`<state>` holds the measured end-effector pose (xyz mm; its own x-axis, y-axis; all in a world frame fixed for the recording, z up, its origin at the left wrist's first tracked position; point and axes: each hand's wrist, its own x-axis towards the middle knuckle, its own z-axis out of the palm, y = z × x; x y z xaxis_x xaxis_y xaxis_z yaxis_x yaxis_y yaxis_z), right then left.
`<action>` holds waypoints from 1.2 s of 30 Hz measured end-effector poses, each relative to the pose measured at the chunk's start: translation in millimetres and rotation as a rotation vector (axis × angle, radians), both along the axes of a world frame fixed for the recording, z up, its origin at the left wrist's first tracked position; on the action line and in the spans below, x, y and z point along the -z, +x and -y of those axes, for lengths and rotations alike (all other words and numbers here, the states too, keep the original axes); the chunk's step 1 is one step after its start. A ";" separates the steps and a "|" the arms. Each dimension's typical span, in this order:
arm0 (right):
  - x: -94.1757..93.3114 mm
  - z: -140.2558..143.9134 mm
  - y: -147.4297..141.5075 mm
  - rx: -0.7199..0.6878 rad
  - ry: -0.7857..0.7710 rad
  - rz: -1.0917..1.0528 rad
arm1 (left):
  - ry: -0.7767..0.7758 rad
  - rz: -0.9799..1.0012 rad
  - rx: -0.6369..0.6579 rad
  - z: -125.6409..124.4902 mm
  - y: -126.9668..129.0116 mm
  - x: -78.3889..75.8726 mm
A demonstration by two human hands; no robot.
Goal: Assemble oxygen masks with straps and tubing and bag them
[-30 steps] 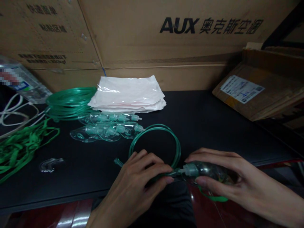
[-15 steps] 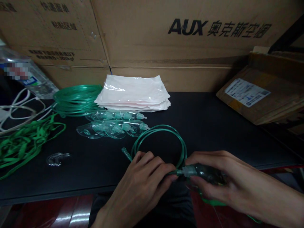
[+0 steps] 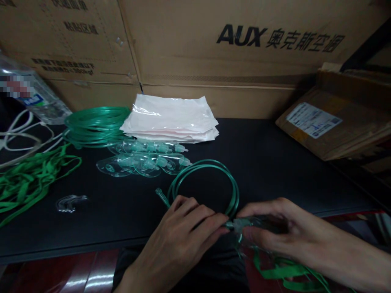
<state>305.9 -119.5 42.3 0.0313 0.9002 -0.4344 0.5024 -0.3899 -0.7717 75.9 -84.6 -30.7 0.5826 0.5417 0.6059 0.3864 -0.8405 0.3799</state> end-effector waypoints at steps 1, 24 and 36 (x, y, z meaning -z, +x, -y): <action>1.3 1.9 -0.4 -0.001 0.023 0.007 | 0.003 -0.008 0.001 -0.2 -0.2 -0.1; -0.5 -0.9 -3.7 -0.990 1.158 0.767 | -0.170 -0.121 0.114 -3.1 -6.8 -12.7; 15.5 2.0 11.1 -0.929 1.158 0.804 | -0.252 -0.045 0.046 -2.8 -3.7 -12.9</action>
<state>317.0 -121.5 26.8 -0.7855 0.5510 0.2818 0.5998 0.7899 0.1275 72.2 -81.9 -17.8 0.6334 0.6446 0.4280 0.3713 -0.7385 0.5628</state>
